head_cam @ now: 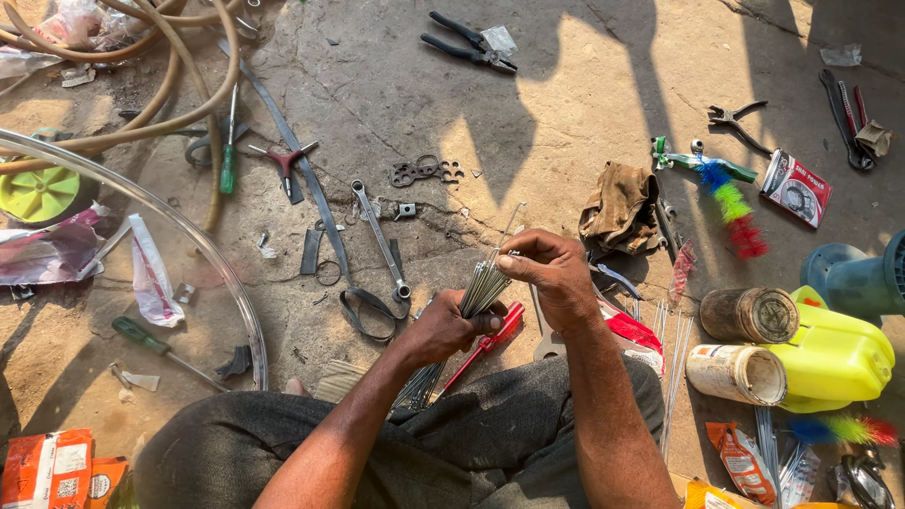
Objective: The person is assembling a bicycle wheel by inserting spokes into the hub. They hold a bundle of spokes, separate them, and insert them one by one into the hub flanges, then arrange them around the hub.
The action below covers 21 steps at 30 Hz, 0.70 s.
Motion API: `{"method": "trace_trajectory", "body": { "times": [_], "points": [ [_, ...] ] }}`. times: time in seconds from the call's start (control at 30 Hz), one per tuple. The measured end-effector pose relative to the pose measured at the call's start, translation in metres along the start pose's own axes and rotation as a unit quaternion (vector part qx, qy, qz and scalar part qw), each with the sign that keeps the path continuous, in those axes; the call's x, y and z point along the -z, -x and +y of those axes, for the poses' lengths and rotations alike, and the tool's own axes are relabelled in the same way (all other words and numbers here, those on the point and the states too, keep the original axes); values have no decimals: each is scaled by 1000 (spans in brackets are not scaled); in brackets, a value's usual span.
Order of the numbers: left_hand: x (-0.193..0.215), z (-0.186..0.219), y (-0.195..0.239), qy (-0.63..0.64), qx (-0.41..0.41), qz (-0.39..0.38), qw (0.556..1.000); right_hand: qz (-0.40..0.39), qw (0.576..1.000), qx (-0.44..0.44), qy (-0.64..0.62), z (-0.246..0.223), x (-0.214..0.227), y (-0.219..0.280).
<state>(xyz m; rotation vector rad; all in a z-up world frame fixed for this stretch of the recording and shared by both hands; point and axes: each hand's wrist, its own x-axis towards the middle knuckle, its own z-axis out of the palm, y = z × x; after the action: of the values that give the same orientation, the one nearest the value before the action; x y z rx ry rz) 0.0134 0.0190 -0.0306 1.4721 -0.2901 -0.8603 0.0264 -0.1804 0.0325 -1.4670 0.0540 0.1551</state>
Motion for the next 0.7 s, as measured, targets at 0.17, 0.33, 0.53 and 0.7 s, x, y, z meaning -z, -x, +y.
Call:
{"method": "trace_trajectory", "body": {
  "times": [0.17,0.33,0.53,0.7],
  "points": [
    [1,2,0,3,-14,7,1000,66,995,-2,78,-3,0,3],
    [-1,1,1,14,-11,4,1000,110,985,132,31,7,-6,5],
    [0,-3,0,5,-7,12,1000,74,987,68,123,-2,-6,4],
    [0,-7,-2,-44,-54,5,998,3,990,-15,140,-3,-15,2]
  ]
}}
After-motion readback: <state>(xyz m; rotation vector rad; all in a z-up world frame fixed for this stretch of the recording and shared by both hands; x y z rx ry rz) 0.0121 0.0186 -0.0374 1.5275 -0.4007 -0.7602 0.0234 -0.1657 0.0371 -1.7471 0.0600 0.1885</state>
